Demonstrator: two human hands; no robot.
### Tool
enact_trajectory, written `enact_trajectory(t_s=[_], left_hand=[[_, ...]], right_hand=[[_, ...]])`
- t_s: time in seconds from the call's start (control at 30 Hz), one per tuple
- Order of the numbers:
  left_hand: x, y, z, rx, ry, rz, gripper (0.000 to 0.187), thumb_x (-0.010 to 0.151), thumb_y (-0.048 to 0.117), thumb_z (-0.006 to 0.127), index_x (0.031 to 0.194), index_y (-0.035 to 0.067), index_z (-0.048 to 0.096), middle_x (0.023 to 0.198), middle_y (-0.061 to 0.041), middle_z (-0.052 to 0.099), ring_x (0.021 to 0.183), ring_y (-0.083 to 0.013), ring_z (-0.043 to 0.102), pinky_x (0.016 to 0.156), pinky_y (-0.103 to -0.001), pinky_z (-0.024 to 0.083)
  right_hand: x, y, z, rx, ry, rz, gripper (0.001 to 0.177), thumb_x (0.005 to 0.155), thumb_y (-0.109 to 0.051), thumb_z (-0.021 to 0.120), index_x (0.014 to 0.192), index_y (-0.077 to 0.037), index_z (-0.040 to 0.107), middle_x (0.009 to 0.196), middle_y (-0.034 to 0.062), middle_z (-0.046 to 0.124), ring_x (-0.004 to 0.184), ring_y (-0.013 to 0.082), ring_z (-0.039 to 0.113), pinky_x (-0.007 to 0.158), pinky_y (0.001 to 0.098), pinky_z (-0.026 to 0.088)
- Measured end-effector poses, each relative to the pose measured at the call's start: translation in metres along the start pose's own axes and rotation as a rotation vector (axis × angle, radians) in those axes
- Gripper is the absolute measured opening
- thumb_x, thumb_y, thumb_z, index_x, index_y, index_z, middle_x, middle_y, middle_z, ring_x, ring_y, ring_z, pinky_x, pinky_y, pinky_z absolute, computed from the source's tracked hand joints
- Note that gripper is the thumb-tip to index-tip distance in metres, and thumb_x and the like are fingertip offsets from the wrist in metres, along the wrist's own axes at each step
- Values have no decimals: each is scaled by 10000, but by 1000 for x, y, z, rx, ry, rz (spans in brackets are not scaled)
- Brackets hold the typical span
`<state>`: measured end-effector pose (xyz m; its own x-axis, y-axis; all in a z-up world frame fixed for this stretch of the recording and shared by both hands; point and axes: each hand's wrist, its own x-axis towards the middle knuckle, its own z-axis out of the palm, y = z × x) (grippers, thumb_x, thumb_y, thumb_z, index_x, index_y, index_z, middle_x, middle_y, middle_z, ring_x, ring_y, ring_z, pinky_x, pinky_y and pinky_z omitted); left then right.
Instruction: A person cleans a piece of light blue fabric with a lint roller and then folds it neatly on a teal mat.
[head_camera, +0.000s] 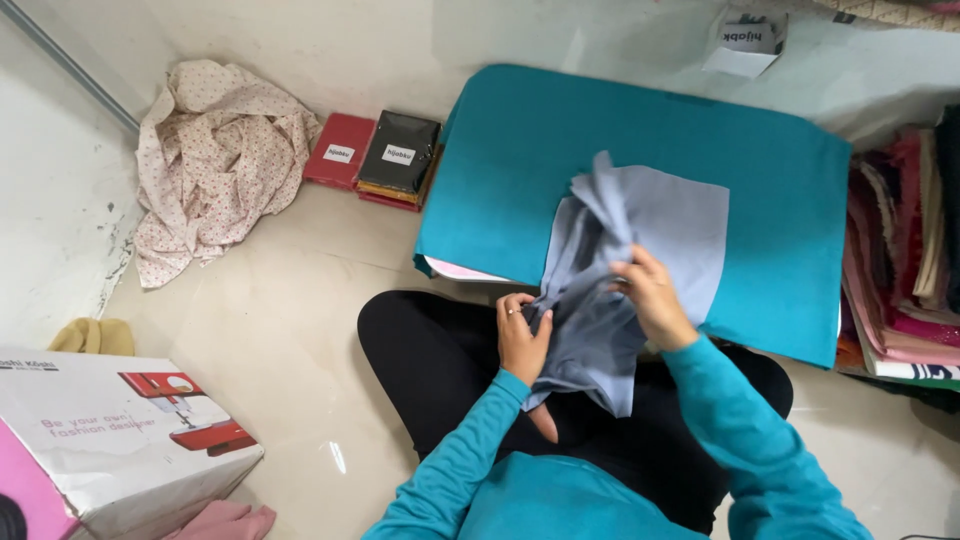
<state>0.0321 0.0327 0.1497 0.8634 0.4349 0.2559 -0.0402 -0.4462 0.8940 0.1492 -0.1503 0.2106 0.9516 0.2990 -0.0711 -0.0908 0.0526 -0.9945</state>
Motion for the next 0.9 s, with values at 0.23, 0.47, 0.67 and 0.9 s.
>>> enact_trajectory(t_s=[0.23,0.47,0.67,0.9], left_hand=[[0,21,-13,191,22,91,429,865,196,783,1193,133,514,1146,-71,492,1006,-337,600,838,-444,538],[17,-7,12,637,80,396,417,772,285,792,1142,250,602,1101,-7,484,937,-253,528,723,-397,417],[9,7,7,400,77,213,165,805,141,713,966,145,680,1085,-55,583,916,-264,600,838,-405,468],[8,8,5,266,22,160,262,838,95,648,1084,143,722,1006,-29,668,820,-263,635,780,-381,481]], right_hand=[[-51,-61,-14,423,87,42,393,937,-142,539,1315,-100,638,1132,83,749,1017,183,731,896,355,589],[-66,-11,-95,415,97,30,416,975,-169,518,1381,-117,594,1187,84,708,1068,192,699,932,373,568],[-104,-60,-130,298,259,-42,165,1009,-112,549,1151,-100,632,1094,7,650,927,83,609,802,207,516],[-89,-88,-97,-962,422,-545,326,923,148,695,1236,103,613,1196,257,667,979,351,658,872,435,567]])
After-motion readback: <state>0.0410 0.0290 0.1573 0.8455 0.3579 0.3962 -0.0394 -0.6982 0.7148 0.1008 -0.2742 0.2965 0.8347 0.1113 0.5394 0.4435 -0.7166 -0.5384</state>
